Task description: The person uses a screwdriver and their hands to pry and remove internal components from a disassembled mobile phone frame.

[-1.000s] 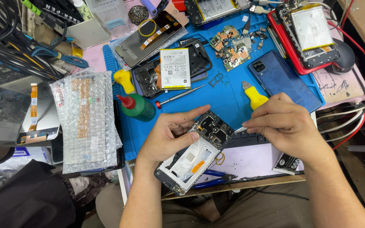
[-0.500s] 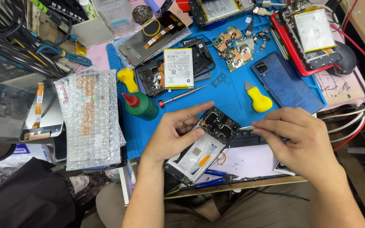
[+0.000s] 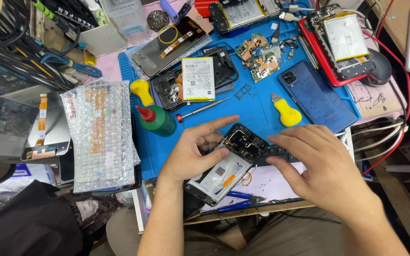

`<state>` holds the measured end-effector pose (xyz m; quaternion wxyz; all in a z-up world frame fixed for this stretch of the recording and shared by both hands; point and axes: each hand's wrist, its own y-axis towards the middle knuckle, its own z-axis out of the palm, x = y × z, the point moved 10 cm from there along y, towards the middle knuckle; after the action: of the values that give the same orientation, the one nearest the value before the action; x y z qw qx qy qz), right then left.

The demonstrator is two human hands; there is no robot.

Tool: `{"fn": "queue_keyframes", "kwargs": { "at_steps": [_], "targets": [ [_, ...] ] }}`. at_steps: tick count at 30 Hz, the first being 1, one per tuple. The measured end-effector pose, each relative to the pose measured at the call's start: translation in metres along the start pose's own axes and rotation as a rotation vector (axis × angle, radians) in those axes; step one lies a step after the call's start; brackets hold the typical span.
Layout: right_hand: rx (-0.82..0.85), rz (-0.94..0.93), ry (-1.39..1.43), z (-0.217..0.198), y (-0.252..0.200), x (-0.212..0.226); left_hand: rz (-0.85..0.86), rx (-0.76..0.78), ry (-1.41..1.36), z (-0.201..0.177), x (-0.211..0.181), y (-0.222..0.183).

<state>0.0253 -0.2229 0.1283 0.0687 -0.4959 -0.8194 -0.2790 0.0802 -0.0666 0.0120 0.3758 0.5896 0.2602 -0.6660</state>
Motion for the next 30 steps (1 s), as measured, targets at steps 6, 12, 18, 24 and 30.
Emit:
{"fn": "queue_keyframes", "kwargs": {
  "at_steps": [6,12,18,24,30],
  "targets": [
    [-0.091,0.074,-0.001,0.012,0.003,-0.001,-0.018,-0.016,-0.038,0.000,0.002,0.003],
    [-0.073,0.153,-0.020,0.018,0.001,-0.012,-0.014,-0.026,-0.007,-0.002,0.005,0.000],
    [-0.084,0.234,0.068,0.019,0.001,-0.020,-0.002,-0.041,-0.042,-0.003,0.004,0.001],
    [-0.185,0.355,0.145,0.025,-0.003,-0.030,0.036,-0.096,0.010,-0.008,0.006,0.000],
    [-0.211,0.396,0.196,0.025,0.003,-0.038,0.050,-0.126,0.008,-0.009,0.006,0.002]
  ]
}}
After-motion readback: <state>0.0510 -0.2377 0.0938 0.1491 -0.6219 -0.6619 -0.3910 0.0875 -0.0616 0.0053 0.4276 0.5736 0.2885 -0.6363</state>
